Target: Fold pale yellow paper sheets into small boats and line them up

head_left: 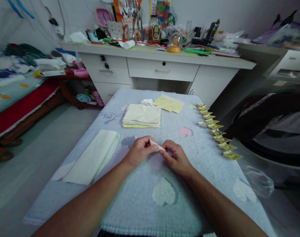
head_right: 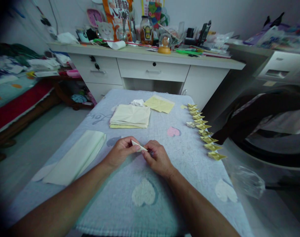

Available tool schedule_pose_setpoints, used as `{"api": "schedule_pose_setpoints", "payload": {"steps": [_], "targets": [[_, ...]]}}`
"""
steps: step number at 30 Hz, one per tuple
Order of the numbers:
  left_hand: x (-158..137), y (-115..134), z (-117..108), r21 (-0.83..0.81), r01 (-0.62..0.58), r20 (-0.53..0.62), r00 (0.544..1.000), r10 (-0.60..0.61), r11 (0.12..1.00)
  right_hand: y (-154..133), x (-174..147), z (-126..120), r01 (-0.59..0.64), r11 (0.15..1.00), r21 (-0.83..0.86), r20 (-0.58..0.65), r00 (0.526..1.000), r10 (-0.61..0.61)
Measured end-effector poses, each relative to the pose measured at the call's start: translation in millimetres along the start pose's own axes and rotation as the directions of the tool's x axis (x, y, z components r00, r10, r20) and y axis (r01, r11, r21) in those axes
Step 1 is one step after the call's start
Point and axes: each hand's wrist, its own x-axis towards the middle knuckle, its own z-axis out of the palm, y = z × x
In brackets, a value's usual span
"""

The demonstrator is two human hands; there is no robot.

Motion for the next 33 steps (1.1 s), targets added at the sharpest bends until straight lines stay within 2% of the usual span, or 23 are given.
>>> {"api": "schedule_pose_setpoints", "payload": {"steps": [5,14,20,26,33], "targets": [[-1,3,3,-0.13,0.023,-0.025,0.999,-0.026,0.991,-2,0,-2,0.003,1.0,0.01,-0.024,1.0,-0.003],[-1,5,5,-0.16,0.017,-0.008,1.0,-0.019,0.987,-4,0,-4,0.002,1.0,0.021,-0.031,1.0,-0.001],[0,-2,5,-0.141,0.019,-0.01,1.0,-0.02,0.99,-2,0,-2,-0.03,0.999,0.032,-0.022,0.999,0.031],[0,-6,9,-0.055,-0.016,0.011,1.0,0.016,0.998,1,-2,0,0.01,1.0,-0.03,-0.059,0.998,-0.011],[0,1,6,-0.034,-0.023,-0.112,0.993,0.019,0.999,1,-4,-4,0.043,0.994,-0.105,-0.072,0.996,-0.051]]}}
